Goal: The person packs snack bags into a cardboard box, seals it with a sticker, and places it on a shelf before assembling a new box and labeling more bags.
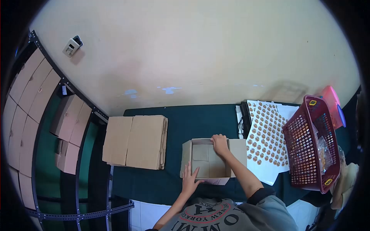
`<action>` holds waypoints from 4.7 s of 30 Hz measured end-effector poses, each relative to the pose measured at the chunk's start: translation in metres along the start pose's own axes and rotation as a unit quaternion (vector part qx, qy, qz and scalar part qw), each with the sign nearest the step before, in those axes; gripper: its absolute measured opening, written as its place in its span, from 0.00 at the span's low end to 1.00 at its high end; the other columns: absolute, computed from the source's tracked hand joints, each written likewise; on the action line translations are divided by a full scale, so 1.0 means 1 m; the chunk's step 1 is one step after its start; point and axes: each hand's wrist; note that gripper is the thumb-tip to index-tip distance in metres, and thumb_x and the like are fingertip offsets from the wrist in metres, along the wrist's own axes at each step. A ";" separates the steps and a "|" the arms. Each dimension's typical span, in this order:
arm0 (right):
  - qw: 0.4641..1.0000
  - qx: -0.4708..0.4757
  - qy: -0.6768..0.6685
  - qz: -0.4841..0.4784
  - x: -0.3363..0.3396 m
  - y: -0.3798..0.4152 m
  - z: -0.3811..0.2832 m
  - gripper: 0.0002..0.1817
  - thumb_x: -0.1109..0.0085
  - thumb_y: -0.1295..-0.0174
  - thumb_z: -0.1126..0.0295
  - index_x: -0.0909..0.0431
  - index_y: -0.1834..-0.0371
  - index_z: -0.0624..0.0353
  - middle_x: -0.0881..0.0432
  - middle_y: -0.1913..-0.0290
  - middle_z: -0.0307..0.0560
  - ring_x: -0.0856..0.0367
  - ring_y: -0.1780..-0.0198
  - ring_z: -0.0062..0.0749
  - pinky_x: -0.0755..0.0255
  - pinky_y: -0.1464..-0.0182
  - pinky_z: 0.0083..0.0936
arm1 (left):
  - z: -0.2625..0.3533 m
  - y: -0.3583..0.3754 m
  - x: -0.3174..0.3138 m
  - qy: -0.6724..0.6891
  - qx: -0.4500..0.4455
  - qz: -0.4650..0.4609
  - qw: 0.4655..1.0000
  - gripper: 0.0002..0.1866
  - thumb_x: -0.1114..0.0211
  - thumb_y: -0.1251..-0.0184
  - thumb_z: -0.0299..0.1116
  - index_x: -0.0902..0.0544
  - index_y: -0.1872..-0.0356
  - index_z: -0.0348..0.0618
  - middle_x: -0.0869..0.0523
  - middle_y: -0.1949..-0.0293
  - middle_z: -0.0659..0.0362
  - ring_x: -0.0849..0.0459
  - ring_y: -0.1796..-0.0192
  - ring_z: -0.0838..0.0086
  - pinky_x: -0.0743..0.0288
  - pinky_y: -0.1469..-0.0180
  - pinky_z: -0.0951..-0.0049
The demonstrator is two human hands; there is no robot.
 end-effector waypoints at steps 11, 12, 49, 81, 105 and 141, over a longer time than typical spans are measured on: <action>0.995 -0.020 -0.071 -0.071 0.020 0.009 0.006 0.11 0.46 0.43 0.64 0.23 0.61 0.58 0.21 0.63 0.48 0.26 0.55 0.42 0.39 0.51 0.39 | -0.001 0.001 0.003 0.010 -0.025 -0.004 1.000 0.42 0.28 0.57 0.47 0.36 0.36 0.52 0.57 0.29 0.45 0.52 0.30 0.46 0.50 0.34 0.49; 0.998 0.011 -0.062 -0.009 0.026 0.017 0.004 0.16 0.44 0.45 0.64 0.26 0.55 0.58 0.24 0.55 0.49 0.29 0.50 0.42 0.43 0.46 0.42 | -0.001 0.002 0.007 0.028 -0.039 -0.001 0.999 0.45 0.29 0.55 0.49 0.40 0.34 0.52 0.56 0.29 0.47 0.53 0.29 0.47 0.51 0.35 0.44; 0.987 -0.140 -0.076 0.008 0.058 0.216 -0.034 0.37 0.45 0.44 0.62 0.48 0.33 0.65 0.48 0.33 0.65 0.47 0.32 0.56 0.48 0.35 0.42 | -0.023 0.014 -0.020 0.092 0.061 0.081 0.991 0.27 0.59 0.30 0.34 0.47 0.34 0.30 0.44 0.34 0.39 0.48 0.30 0.51 0.54 0.31 0.61; 0.799 -0.124 -0.586 0.052 0.331 0.292 0.135 0.13 0.54 0.33 0.68 0.21 0.65 0.64 0.19 0.67 0.41 0.23 0.62 0.19 0.30 0.57 0.20 | 0.154 0.000 -0.125 -0.118 0.070 -0.058 0.989 0.51 0.33 0.50 0.39 0.59 0.32 0.34 0.37 0.37 0.43 0.36 0.35 0.56 0.58 0.35 0.45; 0.838 -0.502 0.134 -0.164 0.435 0.369 0.440 0.52 0.30 0.60 0.52 0.48 0.32 0.55 0.42 0.34 0.60 0.38 0.36 0.52 0.40 0.37 0.43 | 0.189 0.017 -0.102 0.095 0.065 -0.002 0.993 0.28 0.36 0.46 0.32 0.33 0.43 0.36 0.34 0.42 0.43 0.38 0.37 0.50 0.44 0.35 0.60; 0.818 -0.467 0.060 -0.330 0.464 0.333 0.400 0.17 0.38 0.49 0.55 0.19 0.75 0.61 0.17 0.74 0.46 0.17 0.71 0.34 0.24 0.70 0.31 | 0.267 0.025 -0.117 0.017 -0.042 -0.115 0.992 0.24 0.39 0.42 0.31 0.32 0.44 0.39 0.34 0.40 0.45 0.37 0.36 0.53 0.44 0.35 0.62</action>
Point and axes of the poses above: each hand's wrist, its own y-axis away from the middle knuckle, its own x-axis out of the back of the hand, z = x × y
